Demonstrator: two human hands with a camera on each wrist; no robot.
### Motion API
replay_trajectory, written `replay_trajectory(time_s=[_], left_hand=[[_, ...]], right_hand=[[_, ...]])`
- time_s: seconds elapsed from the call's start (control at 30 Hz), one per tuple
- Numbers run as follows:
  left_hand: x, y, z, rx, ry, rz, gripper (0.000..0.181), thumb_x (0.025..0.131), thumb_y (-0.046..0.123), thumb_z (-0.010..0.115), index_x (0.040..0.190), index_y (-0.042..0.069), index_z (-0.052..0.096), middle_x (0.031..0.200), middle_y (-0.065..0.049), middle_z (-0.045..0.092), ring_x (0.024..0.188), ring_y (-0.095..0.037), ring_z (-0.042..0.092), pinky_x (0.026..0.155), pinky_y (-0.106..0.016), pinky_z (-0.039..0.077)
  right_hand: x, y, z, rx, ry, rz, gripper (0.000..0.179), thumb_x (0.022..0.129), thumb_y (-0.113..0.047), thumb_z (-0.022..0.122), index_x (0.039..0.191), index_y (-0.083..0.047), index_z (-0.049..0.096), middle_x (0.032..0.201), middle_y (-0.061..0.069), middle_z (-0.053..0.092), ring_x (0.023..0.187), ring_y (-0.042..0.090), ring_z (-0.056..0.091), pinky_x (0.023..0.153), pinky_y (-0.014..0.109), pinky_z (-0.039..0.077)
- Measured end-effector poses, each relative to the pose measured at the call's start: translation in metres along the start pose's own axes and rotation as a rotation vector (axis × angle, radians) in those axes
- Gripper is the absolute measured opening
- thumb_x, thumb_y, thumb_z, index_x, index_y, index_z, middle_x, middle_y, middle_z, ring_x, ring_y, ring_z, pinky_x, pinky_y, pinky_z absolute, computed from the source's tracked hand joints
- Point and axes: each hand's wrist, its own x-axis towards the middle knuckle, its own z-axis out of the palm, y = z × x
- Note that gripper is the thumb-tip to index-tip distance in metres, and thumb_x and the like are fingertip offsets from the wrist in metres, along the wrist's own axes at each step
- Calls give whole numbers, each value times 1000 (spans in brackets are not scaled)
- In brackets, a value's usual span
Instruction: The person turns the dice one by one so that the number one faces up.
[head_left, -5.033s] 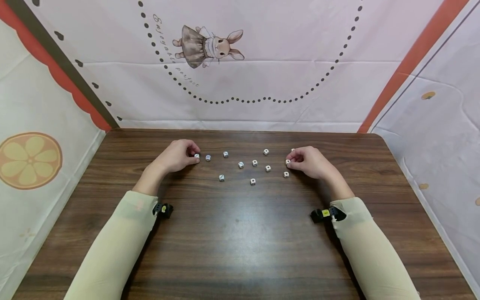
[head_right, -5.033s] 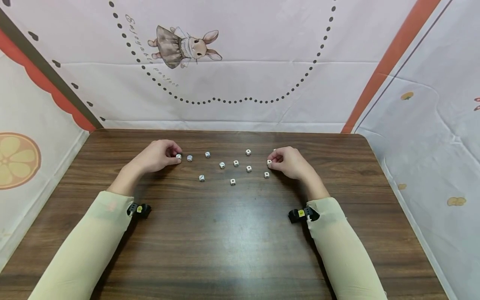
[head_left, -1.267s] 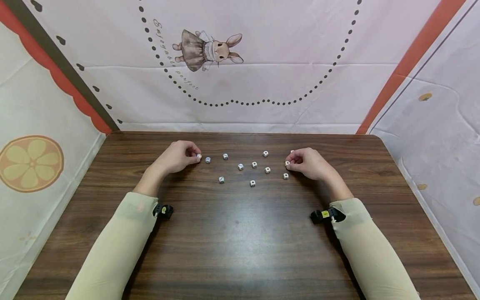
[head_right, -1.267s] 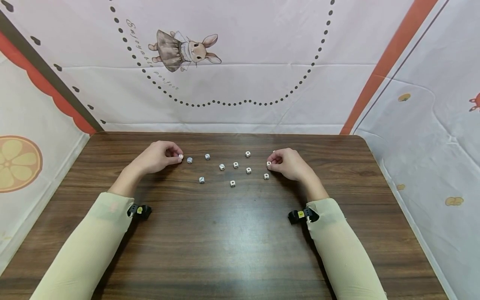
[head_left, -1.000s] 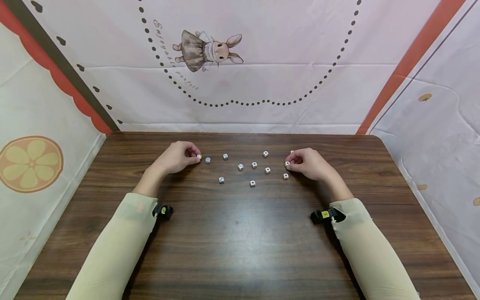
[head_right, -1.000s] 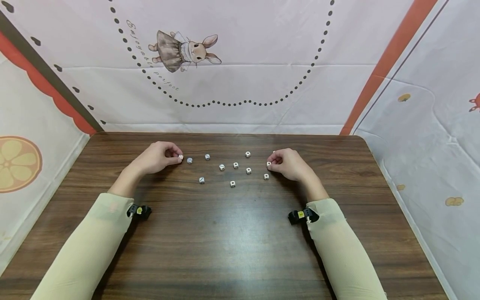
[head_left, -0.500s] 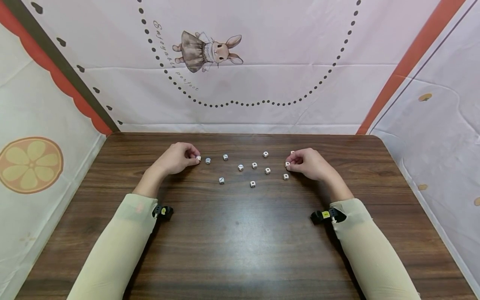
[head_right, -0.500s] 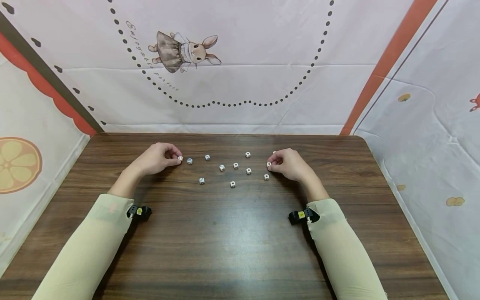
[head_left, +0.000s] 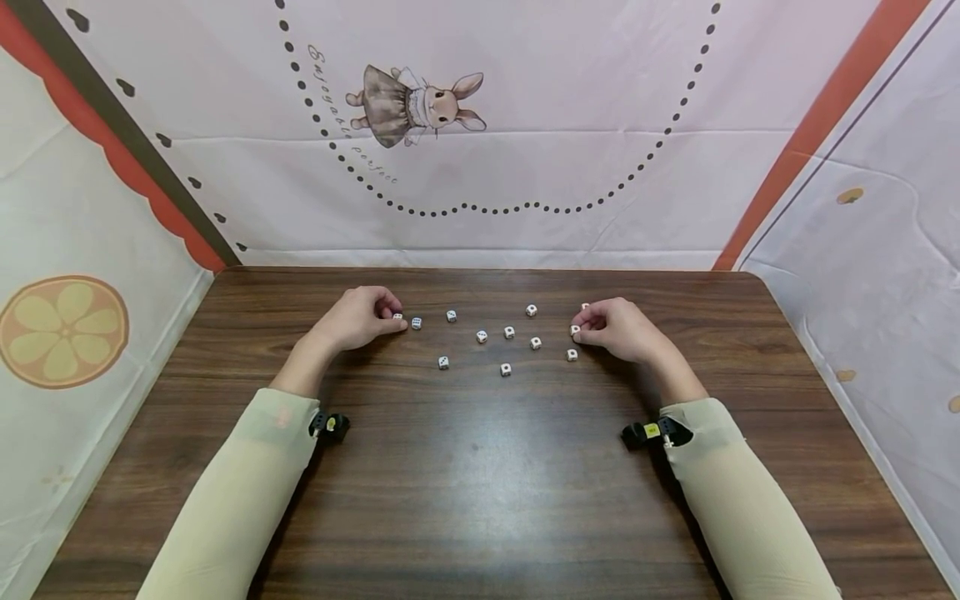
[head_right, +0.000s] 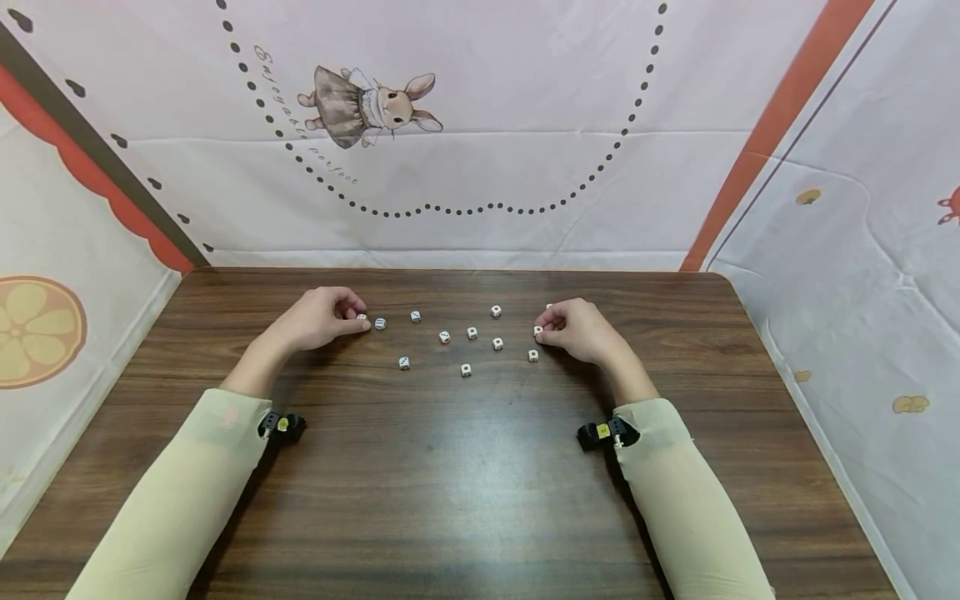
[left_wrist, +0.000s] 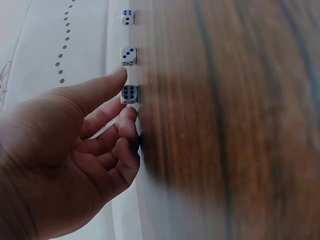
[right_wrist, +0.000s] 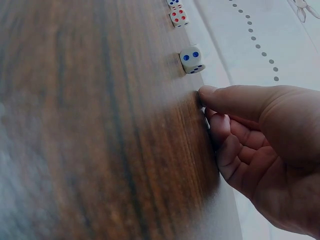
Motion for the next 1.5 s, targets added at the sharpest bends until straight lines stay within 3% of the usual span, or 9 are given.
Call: replay_trajectory(time_s=[0.17, 0.37, 0.57, 0.8, 1.2, 1.5], left_hand=[[2, 3, 2, 30, 31, -34, 35, 96, 34, 81, 106, 3, 69, 94, -9, 65, 87, -26, 59, 82, -42, 46], [2, 4, 3, 61, 29, -31, 25, 96, 26, 80, 98, 4, 68, 90, -8, 66, 85, -26, 60, 80, -42, 47], [2, 4, 3, 50, 20, -3, 15, 96, 16, 79, 101, 4, 71, 89, -7, 66, 84, -24, 59, 79, -40, 45], [3, 3, 3, 60, 25, -6, 24, 94, 14, 81, 110, 1, 70, 96, -11, 65, 91, -27, 59, 86, -43, 45], [2, 1, 4, 72, 8, 4, 16, 97, 15, 78, 106, 2, 74, 93, -7, 66, 89, -25, 59, 83, -41, 45], [-1, 0, 2, 12, 46, 27, 11, 98, 17, 78, 102, 8, 75, 91, -6, 67, 86, -23, 60, 80, -40, 45]], right_hand=[[0, 1, 0, -4, -3, 3, 9, 96, -10, 79, 103, -5, 79, 88, 2, 73, 85, 17, 64, 78, 33, 49], [1, -1, 0, -11, -8, -3, 10, 96, -11, 79, 103, -5, 79, 88, 1, 72, 85, 18, 64, 80, 36, 49], [1, -1, -1, -15, -9, -4, 10, 97, -11, 78, 104, -4, 79, 89, 2, 73, 85, 18, 64, 79, 36, 49], [0, 0, -1, -20, -5, -1, 9, 97, -12, 79, 102, -6, 79, 88, 1, 72, 84, 17, 64, 79, 35, 49], [0, 0, 0, -18, 2, -15, 8, 96, -12, 79, 101, -6, 79, 87, 1, 72, 83, 16, 63, 77, 33, 48], [0, 0, 0, -15, 2, -6, 8, 97, -12, 78, 102, -6, 79, 87, 1, 72, 84, 18, 63, 77, 33, 48]])
